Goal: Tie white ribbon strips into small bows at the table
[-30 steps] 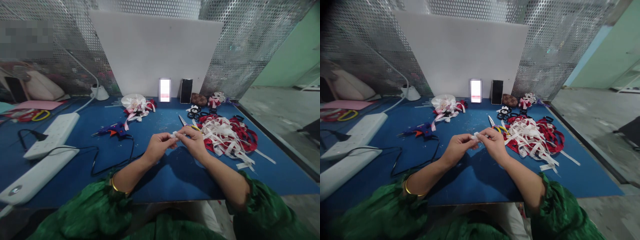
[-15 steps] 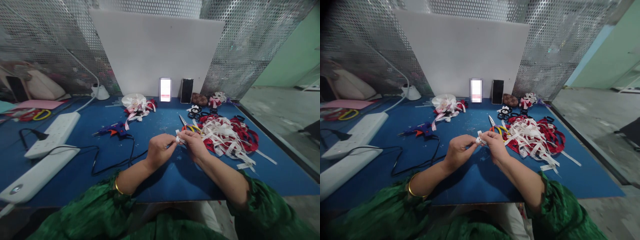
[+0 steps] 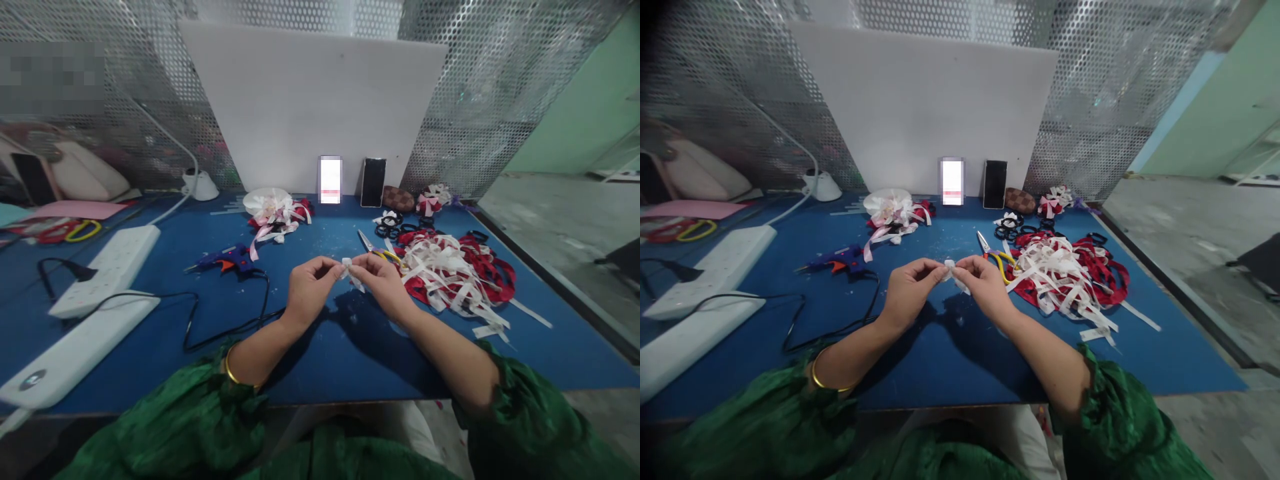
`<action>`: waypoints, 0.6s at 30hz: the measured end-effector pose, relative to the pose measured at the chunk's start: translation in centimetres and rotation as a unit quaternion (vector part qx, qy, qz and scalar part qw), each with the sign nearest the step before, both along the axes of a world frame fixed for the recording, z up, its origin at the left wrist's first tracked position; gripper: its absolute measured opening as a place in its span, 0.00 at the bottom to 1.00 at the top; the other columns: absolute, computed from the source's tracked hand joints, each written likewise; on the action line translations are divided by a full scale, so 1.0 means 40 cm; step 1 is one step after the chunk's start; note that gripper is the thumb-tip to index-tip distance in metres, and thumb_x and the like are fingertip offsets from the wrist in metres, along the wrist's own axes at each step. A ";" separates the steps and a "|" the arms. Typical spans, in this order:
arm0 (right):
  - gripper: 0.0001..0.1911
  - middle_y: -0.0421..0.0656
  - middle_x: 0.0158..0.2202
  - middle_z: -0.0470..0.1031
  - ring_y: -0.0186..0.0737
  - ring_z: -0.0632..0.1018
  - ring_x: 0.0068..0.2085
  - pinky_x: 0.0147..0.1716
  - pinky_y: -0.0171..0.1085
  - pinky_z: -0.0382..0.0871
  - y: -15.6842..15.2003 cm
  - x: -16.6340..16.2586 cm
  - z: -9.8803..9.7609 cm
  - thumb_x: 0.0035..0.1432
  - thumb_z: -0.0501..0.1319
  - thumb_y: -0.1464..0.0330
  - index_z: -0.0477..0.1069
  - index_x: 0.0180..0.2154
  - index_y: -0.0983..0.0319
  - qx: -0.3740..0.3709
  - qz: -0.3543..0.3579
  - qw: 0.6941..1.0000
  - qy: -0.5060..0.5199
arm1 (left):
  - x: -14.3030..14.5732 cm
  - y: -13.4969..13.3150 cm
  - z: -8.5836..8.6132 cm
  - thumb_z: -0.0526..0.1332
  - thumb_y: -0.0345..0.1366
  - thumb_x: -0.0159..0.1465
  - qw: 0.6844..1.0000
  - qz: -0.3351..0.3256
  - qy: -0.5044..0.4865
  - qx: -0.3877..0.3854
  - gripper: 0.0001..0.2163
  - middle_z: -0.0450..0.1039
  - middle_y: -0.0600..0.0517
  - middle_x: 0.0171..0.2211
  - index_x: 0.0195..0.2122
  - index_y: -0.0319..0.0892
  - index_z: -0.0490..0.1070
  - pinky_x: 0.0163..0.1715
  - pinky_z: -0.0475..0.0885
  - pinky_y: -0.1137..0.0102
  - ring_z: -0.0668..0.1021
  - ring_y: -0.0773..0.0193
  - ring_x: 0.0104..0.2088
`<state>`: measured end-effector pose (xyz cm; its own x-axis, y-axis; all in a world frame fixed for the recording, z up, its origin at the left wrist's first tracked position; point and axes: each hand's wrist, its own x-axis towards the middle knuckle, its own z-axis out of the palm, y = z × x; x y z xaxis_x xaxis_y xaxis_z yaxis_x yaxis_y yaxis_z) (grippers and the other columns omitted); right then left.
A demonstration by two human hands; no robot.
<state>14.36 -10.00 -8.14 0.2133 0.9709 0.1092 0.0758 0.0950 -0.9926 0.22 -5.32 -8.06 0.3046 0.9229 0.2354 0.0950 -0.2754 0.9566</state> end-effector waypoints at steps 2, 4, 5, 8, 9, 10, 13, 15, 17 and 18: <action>0.12 0.37 0.22 0.67 0.31 0.66 0.24 0.24 0.31 0.57 -0.001 -0.001 0.000 0.50 0.63 0.60 0.69 0.29 0.63 -0.007 0.019 1.000 -0.014 | 0.000 -0.002 0.003 0.63 0.38 0.55 1.000 0.001 0.005 0.001 0.08 0.74 0.53 0.24 0.27 0.39 0.74 0.30 0.66 0.74 0.72 0.68 0.27; 0.11 0.36 0.21 0.66 0.30 0.64 0.23 0.23 0.31 0.56 -0.003 0.000 -0.004 0.50 0.63 0.62 0.69 0.28 0.63 0.006 0.016 0.998 -0.053 | 0.002 -0.003 0.005 0.63 0.37 0.55 1.000 0.001 0.005 -0.004 0.07 0.73 0.54 0.23 0.26 0.38 0.73 0.29 0.65 0.75 0.71 0.69 0.26; 0.10 0.36 0.21 0.66 0.31 0.64 0.23 0.23 0.31 0.56 -0.005 0.001 -0.006 0.50 0.63 0.62 0.69 0.28 0.63 0.019 0.007 0.997 -0.079 | 0.003 -0.003 0.005 0.63 0.37 0.55 1.000 -0.003 -0.002 -0.013 0.07 0.72 0.54 0.23 0.25 0.38 0.73 0.29 0.65 0.75 0.70 0.69 0.26; 0.07 0.37 0.22 0.66 0.31 0.65 0.25 0.26 0.32 0.58 -0.007 0.005 -0.009 0.53 0.61 0.65 0.71 0.28 0.63 0.070 -0.026 0.983 -0.165 | 0.008 -0.003 0.001 0.63 0.38 0.54 0.989 -0.055 -0.066 -0.117 0.08 0.68 0.55 0.22 0.24 0.38 0.70 0.27 0.65 0.75 0.69 0.71 0.24; 0.07 0.38 0.23 0.67 0.32 0.66 0.26 0.27 0.32 0.59 -0.007 0.007 -0.009 0.54 0.60 0.66 0.71 0.28 0.63 0.085 -0.034 0.978 -0.187 | 0.010 -0.002 -0.001 0.63 0.39 0.54 0.977 -0.082 -0.095 -0.174 0.09 0.68 0.55 0.22 0.24 0.38 0.69 0.27 0.65 0.75 0.69 0.71 0.24; 0.07 0.39 0.24 0.68 0.32 0.67 0.27 0.28 0.32 0.60 -0.006 0.009 -0.008 0.54 0.60 0.67 0.72 0.28 0.63 0.093 -0.037 0.974 -0.201 | 0.011 -0.003 -0.002 0.63 0.40 0.54 0.961 -0.106 -0.119 -0.228 0.10 0.69 0.55 0.23 0.24 0.38 0.69 0.28 0.66 0.75 0.70 0.71 0.25; 0.07 0.39 0.25 0.70 0.33 0.68 0.28 0.28 0.32 0.60 -0.004 0.015 -0.006 0.54 0.59 0.66 0.72 0.29 0.63 0.077 -0.029 0.974 -0.213 | 0.011 -0.003 -0.003 0.65 0.42 0.53 0.940 -0.126 -0.134 -0.288 0.11 0.71 0.53 0.26 0.29 0.38 0.71 0.28 0.68 0.73 0.73 0.69 0.26; 0.08 0.39 0.24 0.69 0.32 0.67 0.26 0.26 0.32 0.59 -0.004 0.017 -0.008 0.54 0.59 0.64 0.72 0.30 0.63 0.056 -0.025 0.973 -0.221 | 0.009 -0.003 -0.001 0.67 0.41 0.51 0.956 -0.104 -0.108 -0.251 0.12 0.72 0.53 0.26 0.31 0.38 0.73 0.29 0.68 0.74 0.73 0.69 0.26; 0.09 0.37 0.22 0.67 0.31 0.65 0.24 0.23 0.31 0.57 -0.004 0.016 -0.012 0.54 0.60 0.63 0.72 0.30 0.63 0.040 -0.022 0.972 -0.230 | 0.007 -0.001 -0.001 0.69 0.40 0.49 0.969 -0.074 -0.086 -0.220 0.12 0.72 0.53 0.25 0.30 0.38 0.74 0.29 0.67 0.75 0.73 0.70 0.26; 0.09 0.37 0.21 0.67 0.31 0.65 0.23 0.22 0.31 0.57 -0.003 0.015 -0.015 0.53 0.60 0.62 0.71 0.31 0.63 0.033 -0.016 0.972 -0.232 | 0.006 0.000 -0.001 0.69 0.40 0.49 0.971 -0.060 -0.083 -0.215 0.12 0.72 0.53 0.24 0.29 0.37 0.75 0.28 0.67 0.75 0.73 0.70 0.25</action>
